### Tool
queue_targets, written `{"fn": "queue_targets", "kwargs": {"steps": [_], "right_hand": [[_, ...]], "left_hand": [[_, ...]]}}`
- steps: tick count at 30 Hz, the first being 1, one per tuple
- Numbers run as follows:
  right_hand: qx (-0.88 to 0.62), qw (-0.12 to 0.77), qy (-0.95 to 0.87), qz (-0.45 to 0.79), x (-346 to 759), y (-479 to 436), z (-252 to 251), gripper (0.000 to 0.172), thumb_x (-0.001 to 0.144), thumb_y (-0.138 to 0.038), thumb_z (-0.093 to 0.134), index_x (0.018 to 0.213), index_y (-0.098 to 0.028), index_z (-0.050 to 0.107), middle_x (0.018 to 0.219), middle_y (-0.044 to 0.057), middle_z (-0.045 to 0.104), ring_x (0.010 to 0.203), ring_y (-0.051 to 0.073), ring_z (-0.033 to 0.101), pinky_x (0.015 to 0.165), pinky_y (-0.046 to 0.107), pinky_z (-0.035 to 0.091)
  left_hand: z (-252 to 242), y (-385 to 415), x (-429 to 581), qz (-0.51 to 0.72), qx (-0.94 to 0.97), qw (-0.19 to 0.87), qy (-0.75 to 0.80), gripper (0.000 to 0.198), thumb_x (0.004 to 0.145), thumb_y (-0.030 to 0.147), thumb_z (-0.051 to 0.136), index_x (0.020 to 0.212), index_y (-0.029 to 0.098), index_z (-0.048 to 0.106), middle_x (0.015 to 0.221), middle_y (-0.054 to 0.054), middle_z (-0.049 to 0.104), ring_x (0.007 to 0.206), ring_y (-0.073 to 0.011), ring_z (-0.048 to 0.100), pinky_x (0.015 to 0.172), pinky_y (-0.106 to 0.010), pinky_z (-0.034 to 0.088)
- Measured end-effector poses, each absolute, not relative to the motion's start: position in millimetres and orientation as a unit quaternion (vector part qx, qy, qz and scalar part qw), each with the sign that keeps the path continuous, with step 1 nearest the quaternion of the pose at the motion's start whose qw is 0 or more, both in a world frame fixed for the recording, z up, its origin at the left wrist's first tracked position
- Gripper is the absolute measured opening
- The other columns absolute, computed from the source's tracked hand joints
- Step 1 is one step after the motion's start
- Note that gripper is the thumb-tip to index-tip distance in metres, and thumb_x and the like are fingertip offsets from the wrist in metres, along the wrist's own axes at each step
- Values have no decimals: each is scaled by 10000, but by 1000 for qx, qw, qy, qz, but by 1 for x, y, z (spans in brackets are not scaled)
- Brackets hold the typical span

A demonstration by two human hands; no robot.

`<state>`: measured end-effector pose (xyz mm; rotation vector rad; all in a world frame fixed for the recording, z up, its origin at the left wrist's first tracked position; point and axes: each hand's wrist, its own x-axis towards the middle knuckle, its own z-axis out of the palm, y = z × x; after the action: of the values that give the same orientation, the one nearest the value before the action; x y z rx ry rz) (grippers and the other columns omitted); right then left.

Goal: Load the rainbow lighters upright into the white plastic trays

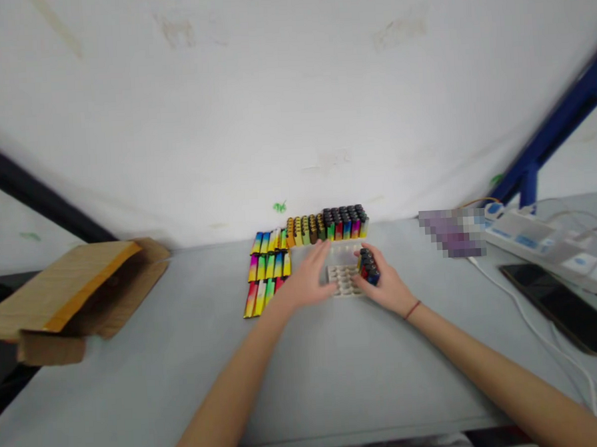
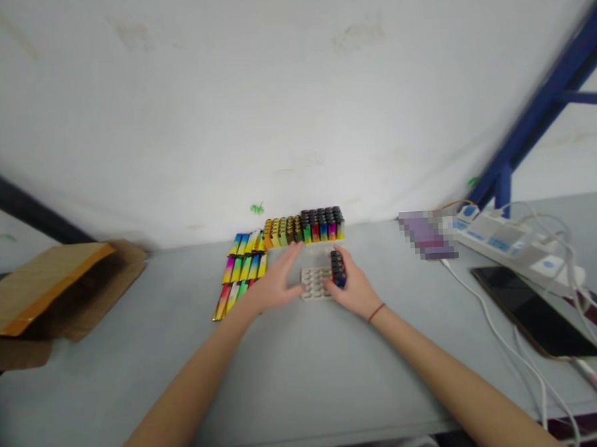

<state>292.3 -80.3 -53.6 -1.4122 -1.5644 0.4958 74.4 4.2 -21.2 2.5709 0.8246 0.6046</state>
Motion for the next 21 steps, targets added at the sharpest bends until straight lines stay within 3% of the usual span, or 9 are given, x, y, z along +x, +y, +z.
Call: {"fn": "queue_targets", "kwargs": {"steps": [2,8,12,18,21], "right_hand": [[-600,493,-605,177,283,-79,-57,600,805,-364,592,1355,-168,458,1246,154,669,1110,290,662,1027,497,499],[-655,534,-526,94,263,-72,-57,423,816,-393,556,1165,-165,625,1144,157,724,1055,312,669,1036,545,474],[-665,542,-507,84,261,-68,-53,365,836,-369,528,1108,-165,660,1094,156,750,985,303,695,1046,554,466],[-656,535,-529,61,263,-70,-49,319,833,-357,524,1050,-178,674,1039,132,762,965,287,706,1174,570,312],[-638,543,-542,56,265,-70,-27,268,849,-371,532,1004,-199,667,944,92,755,868,257,700,1130,534,377]], "left_hand": [[-28,-16,103,135,936,173,276,932,799,459,623,1548,48,250,1634,-223,250,1533,-317,202,1244,-469,233],[-43,-37,134,103,939,100,312,809,863,469,526,1517,29,344,1595,-228,340,1524,-325,232,1243,-527,145],[-47,-40,134,121,931,85,333,717,893,405,480,1515,66,372,1582,-213,372,1508,-322,279,1225,-534,193],[-44,-45,140,107,925,86,354,725,921,442,461,1525,56,354,1591,-212,357,1501,-331,289,1221,-529,205],[-44,-48,143,109,922,91,361,734,930,490,462,1515,57,371,1584,-215,371,1501,-333,288,1227,-533,191]]}}
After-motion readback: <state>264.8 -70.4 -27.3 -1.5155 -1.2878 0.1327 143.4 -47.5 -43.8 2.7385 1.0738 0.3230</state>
